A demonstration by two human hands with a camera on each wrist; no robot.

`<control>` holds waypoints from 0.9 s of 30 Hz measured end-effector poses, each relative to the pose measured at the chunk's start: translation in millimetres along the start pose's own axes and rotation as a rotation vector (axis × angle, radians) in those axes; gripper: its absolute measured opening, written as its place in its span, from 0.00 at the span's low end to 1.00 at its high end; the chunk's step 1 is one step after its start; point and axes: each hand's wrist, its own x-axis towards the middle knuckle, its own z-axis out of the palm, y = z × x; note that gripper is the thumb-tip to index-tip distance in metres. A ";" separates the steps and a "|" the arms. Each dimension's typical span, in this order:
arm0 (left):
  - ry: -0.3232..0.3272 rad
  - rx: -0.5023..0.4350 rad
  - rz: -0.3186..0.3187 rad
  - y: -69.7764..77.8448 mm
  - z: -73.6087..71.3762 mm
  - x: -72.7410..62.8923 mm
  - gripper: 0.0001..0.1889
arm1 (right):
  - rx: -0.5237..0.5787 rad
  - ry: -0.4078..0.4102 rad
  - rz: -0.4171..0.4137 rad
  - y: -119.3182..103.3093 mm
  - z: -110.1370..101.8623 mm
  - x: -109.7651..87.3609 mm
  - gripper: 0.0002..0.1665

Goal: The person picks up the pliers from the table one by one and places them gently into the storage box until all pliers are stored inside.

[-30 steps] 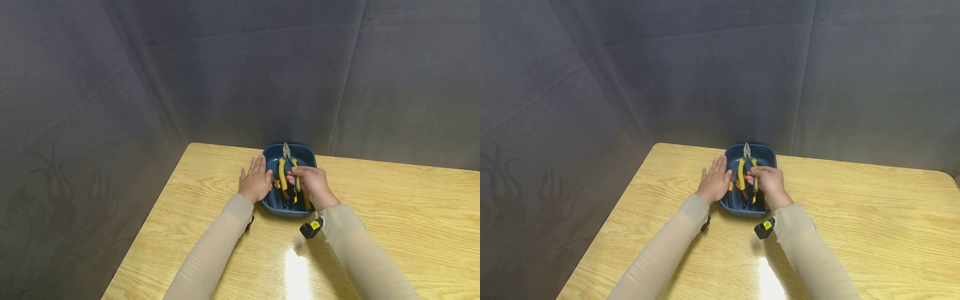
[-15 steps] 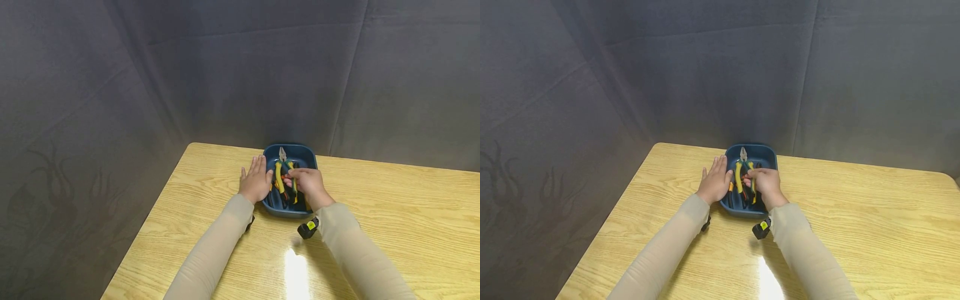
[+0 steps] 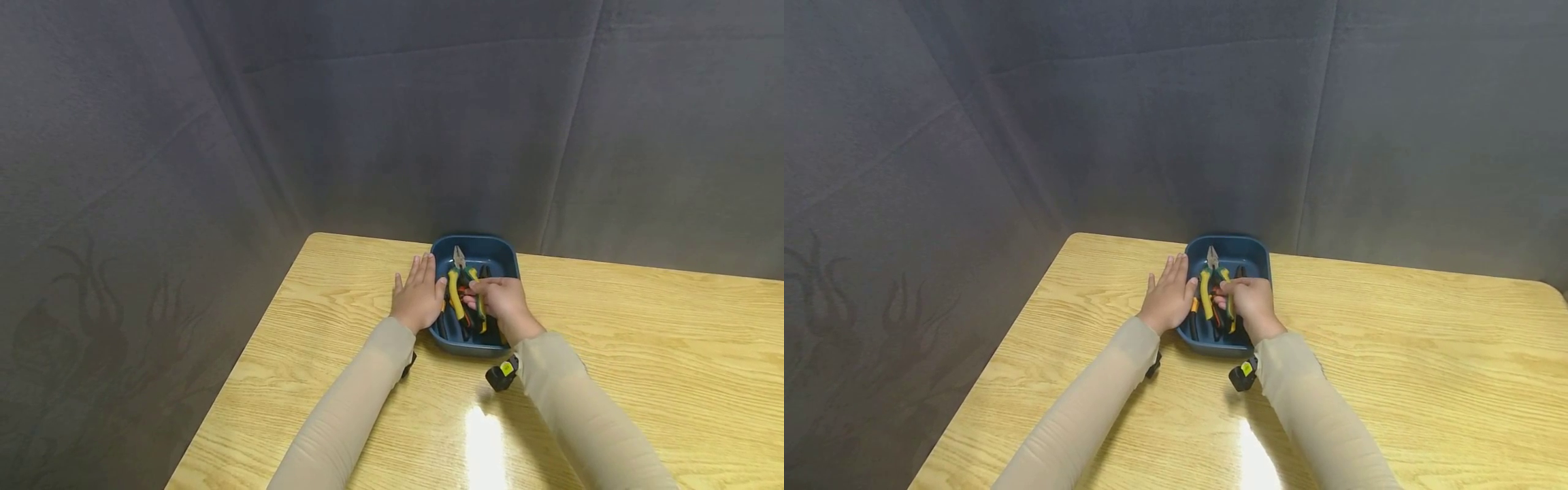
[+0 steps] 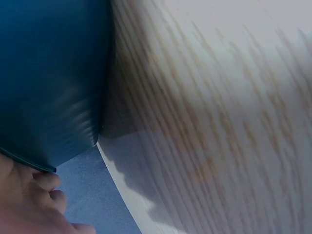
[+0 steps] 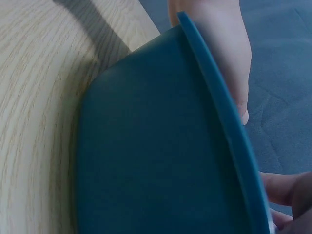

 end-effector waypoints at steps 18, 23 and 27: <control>-0.007 -0.006 -0.022 0.0 4.0 2.2 0.33 | -0.073 0.028 -0.019 -0.3 4.6 4.5 0.17; 0.006 -0.006 -0.013 0.1 2.9 0.6 0.33 | -0.114 0.025 -0.038 -1.4 6.0 4.3 0.17; 0.000 -0.015 -0.011 0.2 2.0 0.6 0.33 | -0.122 0.030 -0.049 -3.9 7.0 2.5 0.17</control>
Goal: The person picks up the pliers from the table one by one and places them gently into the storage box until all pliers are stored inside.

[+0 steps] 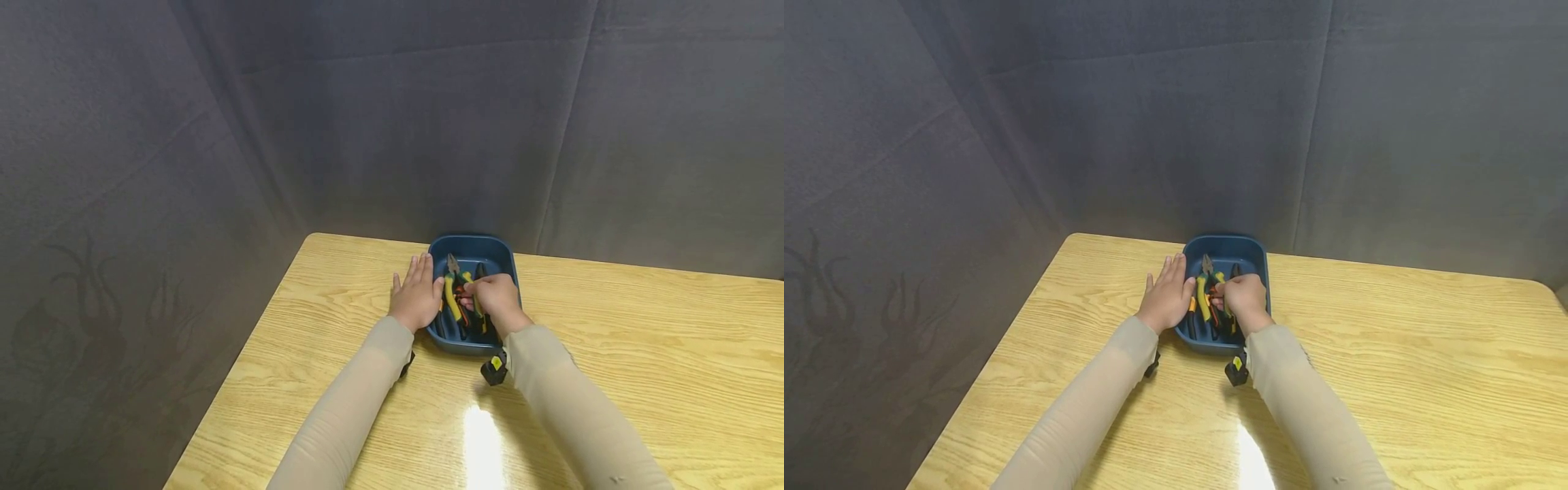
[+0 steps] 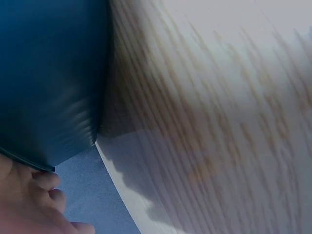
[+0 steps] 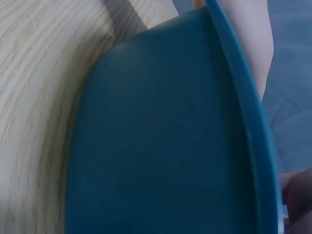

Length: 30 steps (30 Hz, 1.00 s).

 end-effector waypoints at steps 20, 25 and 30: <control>0.003 -0.001 0.016 -2.0 -0.7 -1.3 0.33 | -0.127 0.029 0.023 -7.2 3.6 1.9 0.13; 0.005 -0.002 0.015 -3.0 -2.1 -0.2 0.33 | -0.162 0.027 0.009 -9.5 3.9 2.9 0.13; 0.001 -0.010 0.017 -4.1 -3.0 -2.3 0.33 | -0.204 0.026 -0.006 -10.8 4.1 3.8 0.12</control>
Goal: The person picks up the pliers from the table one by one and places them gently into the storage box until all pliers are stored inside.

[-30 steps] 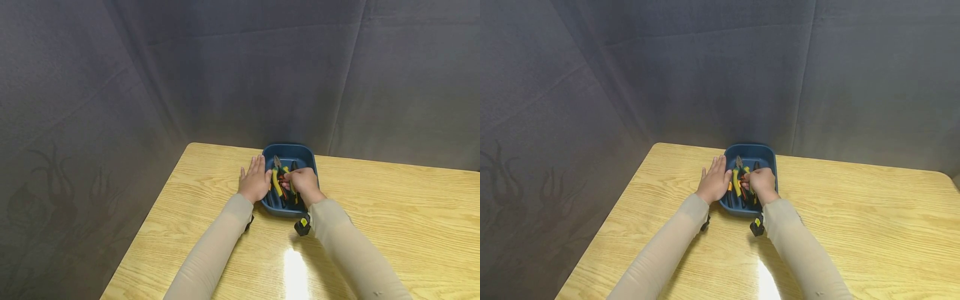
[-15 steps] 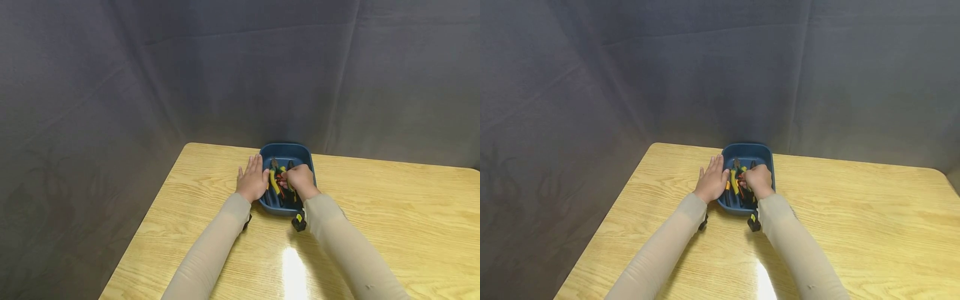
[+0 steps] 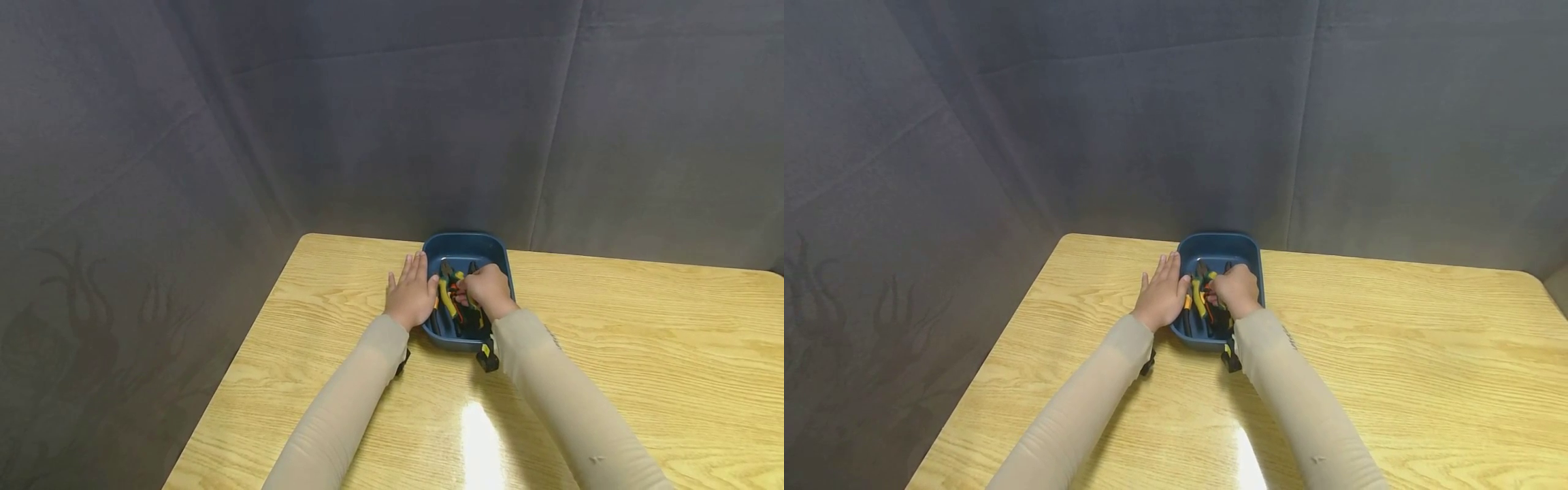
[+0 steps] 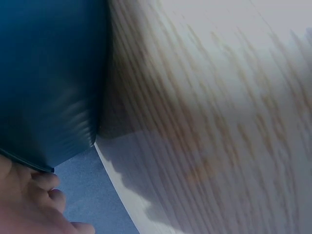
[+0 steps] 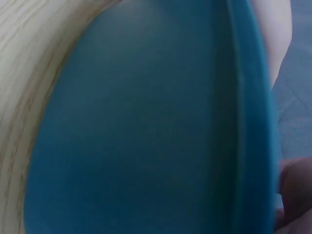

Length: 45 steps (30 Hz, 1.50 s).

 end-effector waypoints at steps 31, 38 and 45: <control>-0.002 -0.013 -0.006 -2.7 -2.7 -6.6 0.34 | -0.216 0.063 -0.150 8.6 12.1 -3.2 0.13; -0.006 -0.007 -0.005 -1.3 -4.9 -8.0 0.34 | -0.322 0.147 -0.279 15.1 17.6 -5.0 0.15; -0.006 -0.018 -0.009 -3.3 -2.8 -6.4 0.34 | -0.314 0.163 -0.276 15.6 19.1 -7.6 0.15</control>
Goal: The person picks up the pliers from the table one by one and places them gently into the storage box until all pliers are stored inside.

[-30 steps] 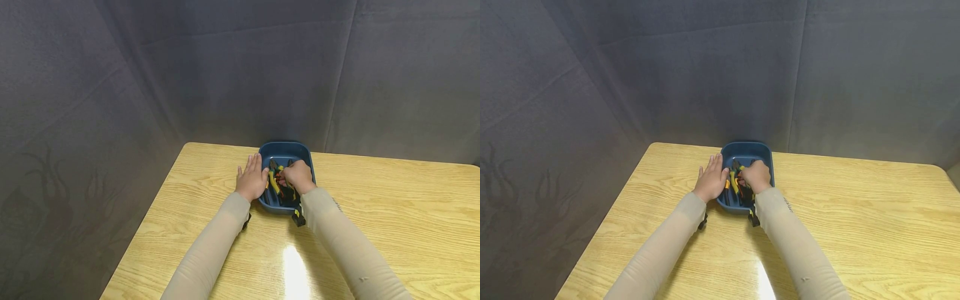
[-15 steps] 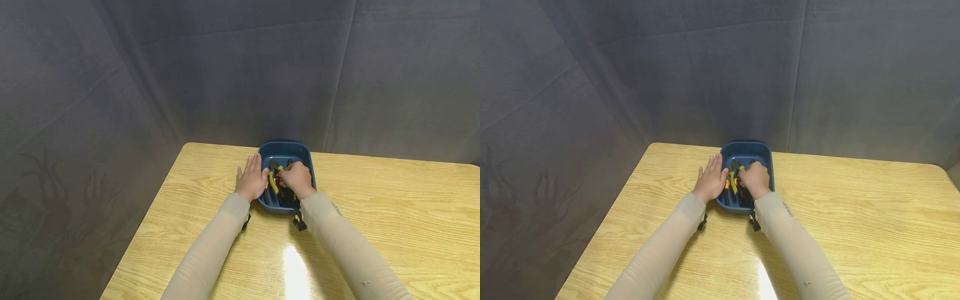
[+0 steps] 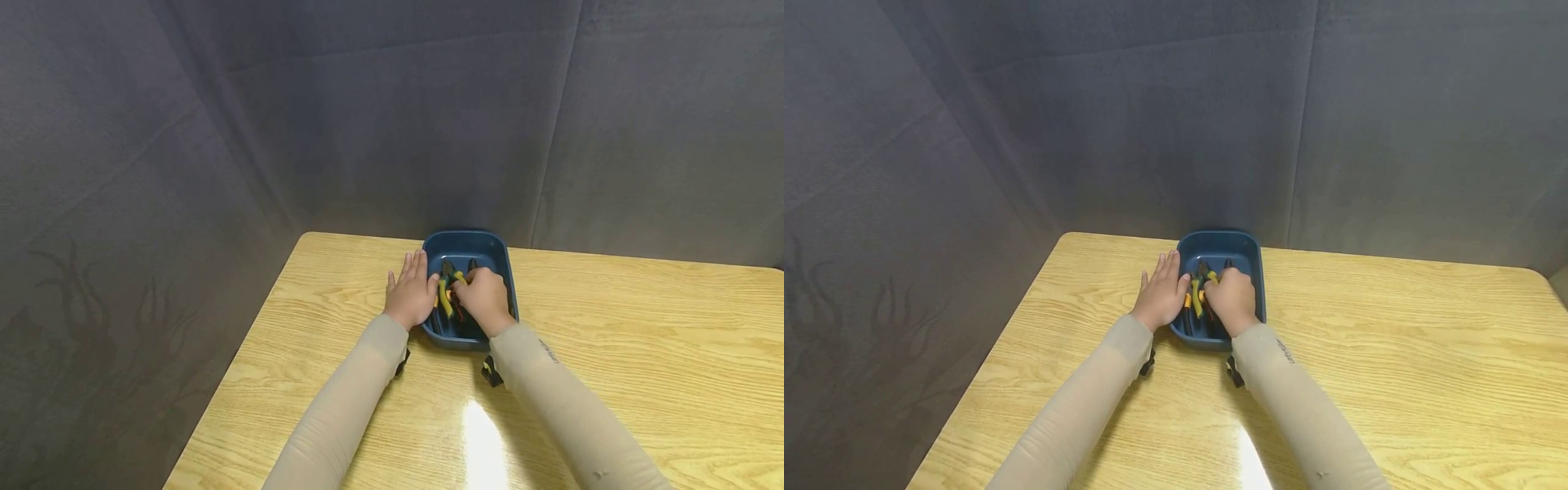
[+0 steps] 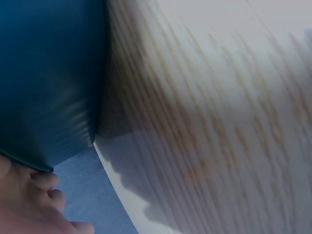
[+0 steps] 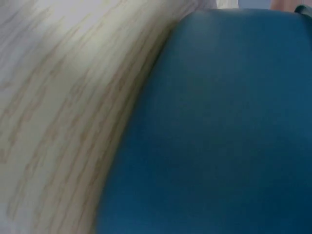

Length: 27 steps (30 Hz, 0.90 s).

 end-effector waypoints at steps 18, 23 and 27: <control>-0.003 0.004 -0.012 -4.6 5.0 4.9 0.34 | 0.030 0.102 -0.136 6.5 4.2 -12.7 0.14; 0.001 0.016 -0.008 -4.1 3.0 4.6 0.34 | 0.005 0.116 -0.186 6.7 5.9 -10.7 0.11; 0.002 0.025 -0.001 -3.8 2.3 3.1 0.35 | -0.009 0.117 -0.184 7.7 8.5 -10.2 0.08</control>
